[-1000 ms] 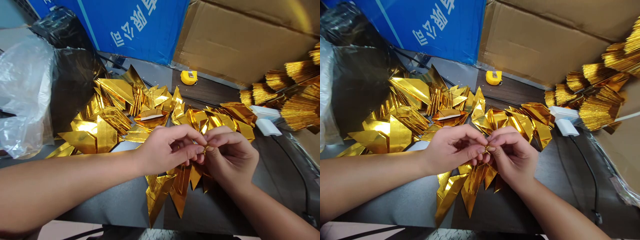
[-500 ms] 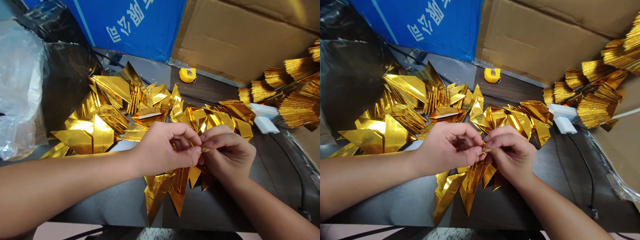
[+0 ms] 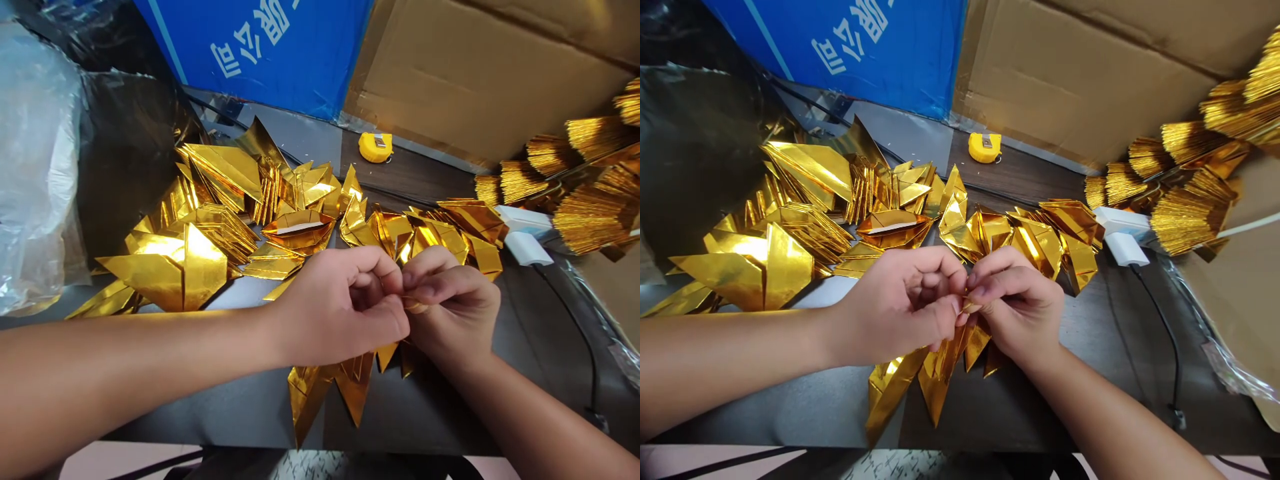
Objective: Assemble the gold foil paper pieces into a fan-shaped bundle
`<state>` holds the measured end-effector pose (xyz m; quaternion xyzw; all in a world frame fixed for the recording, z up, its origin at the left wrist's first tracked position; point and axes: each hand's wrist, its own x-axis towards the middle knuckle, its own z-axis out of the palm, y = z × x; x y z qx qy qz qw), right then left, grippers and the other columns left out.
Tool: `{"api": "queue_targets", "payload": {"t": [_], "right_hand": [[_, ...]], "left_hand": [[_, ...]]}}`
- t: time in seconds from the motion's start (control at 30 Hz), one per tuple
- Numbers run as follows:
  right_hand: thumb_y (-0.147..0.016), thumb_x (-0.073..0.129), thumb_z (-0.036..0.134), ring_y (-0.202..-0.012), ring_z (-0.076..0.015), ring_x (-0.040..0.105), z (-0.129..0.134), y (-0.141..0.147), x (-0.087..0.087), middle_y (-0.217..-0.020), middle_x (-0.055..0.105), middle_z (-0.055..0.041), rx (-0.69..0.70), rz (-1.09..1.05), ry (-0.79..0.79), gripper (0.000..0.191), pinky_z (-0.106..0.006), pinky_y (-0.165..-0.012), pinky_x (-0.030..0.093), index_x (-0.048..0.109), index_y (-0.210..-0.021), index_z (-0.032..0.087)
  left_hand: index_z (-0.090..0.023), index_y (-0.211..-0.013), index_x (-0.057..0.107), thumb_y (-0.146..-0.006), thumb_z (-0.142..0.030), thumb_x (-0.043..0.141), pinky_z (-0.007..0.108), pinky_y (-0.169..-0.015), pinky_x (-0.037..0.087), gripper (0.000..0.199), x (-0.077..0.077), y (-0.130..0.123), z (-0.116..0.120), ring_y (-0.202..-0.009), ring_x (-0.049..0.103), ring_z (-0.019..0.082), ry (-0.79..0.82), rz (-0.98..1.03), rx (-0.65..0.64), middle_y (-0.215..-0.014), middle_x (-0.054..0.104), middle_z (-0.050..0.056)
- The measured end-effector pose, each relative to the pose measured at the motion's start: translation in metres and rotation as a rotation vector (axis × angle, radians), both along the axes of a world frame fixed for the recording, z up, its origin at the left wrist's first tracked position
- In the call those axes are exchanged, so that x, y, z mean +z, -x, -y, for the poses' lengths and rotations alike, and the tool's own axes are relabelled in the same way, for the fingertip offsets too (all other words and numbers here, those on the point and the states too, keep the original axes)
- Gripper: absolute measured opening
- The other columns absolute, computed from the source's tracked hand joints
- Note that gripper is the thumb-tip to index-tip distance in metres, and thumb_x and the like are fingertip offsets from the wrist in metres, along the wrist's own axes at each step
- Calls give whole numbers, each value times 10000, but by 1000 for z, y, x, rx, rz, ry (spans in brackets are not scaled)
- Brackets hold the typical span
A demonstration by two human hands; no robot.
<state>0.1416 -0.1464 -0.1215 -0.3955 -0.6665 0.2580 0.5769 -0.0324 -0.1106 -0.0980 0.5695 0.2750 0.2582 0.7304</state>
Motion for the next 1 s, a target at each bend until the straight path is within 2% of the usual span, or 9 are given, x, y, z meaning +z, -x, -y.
{"api": "queue_targets", "payload": {"t": [0.13, 0.23, 0.4, 0.53, 0.7, 0.83, 1.0], "right_hand": [[-871, 791, 250, -562, -91, 591, 1, 1, 1, -748, 630, 26, 4, -38, 1, 181, -197, -465, 514, 652, -758, 272], [-879, 782, 236, -565, -91, 587, 2, 1, 1, -763, 629, 17, -10, -24, -15, 164, -198, -454, 508, 660, -775, 267], [-882, 760, 168, -585, -99, 591, 4, 1, 3, -790, 636, -2, -40, 31, -17, 119, -202, -434, 510, 682, -833, 243], [-891, 741, 151, -598, -103, 612, 4, 1, 3, -796, 642, -12, -42, 25, 10, 94, -196, -435, 533, 695, -850, 222], [-904, 731, 170, -517, -86, 612, 6, 1, 3, -851, 648, -11, -11, -98, 184, 75, -186, -370, 534, 712, -873, 237], [-903, 735, 181, -499, -85, 637, 8, 0, 4, -888, 654, -10, 23, -206, 305, 70, -200, -401, 582, 726, -890, 249], [-885, 764, 204, -551, -111, 681, 5, -1, 4, -843, 692, -11, 71, -261, 410, 60, -205, -449, 609, 726, -870, 248]], "left_hand": [[-177, -825, 524, -774, -174, 623, 146, -397, 449, 112, 0, 0, -1, -441, 544, 63, 112, 23, -81, -628, 613, -35], [-182, -846, 519, -797, -180, 623, 145, -383, 455, 115, -2, 1, -1, -432, 522, 54, 150, 36, -113, -641, 606, -40], [-187, -916, 486, -844, -141, 601, 112, -432, 456, 143, -6, 2, 1, -497, 556, 42, 107, 178, -67, -675, 587, -48], [-176, -934, 513, -789, -129, 710, 136, -525, 478, 249, -13, 0, 0, -607, 611, 69, 3, 217, -18, -678, 581, -42], [-156, -932, 534, -809, -161, 747, 153, -584, 512, 246, -16, -3, -4, -644, 653, 73, 62, 216, -6, -711, 660, -19], [-137, -906, 548, -829, -133, 727, 123, -544, 499, 194, -13, -3, -8, -581, 617, 36, 112, 211, 0, -705, 664, -27], [-124, -859, 566, -815, -80, 719, 91, -514, 473, 165, -12, -1, -11, -556, 580, 10, 114, 164, 12, -675, 648, -41]]}}
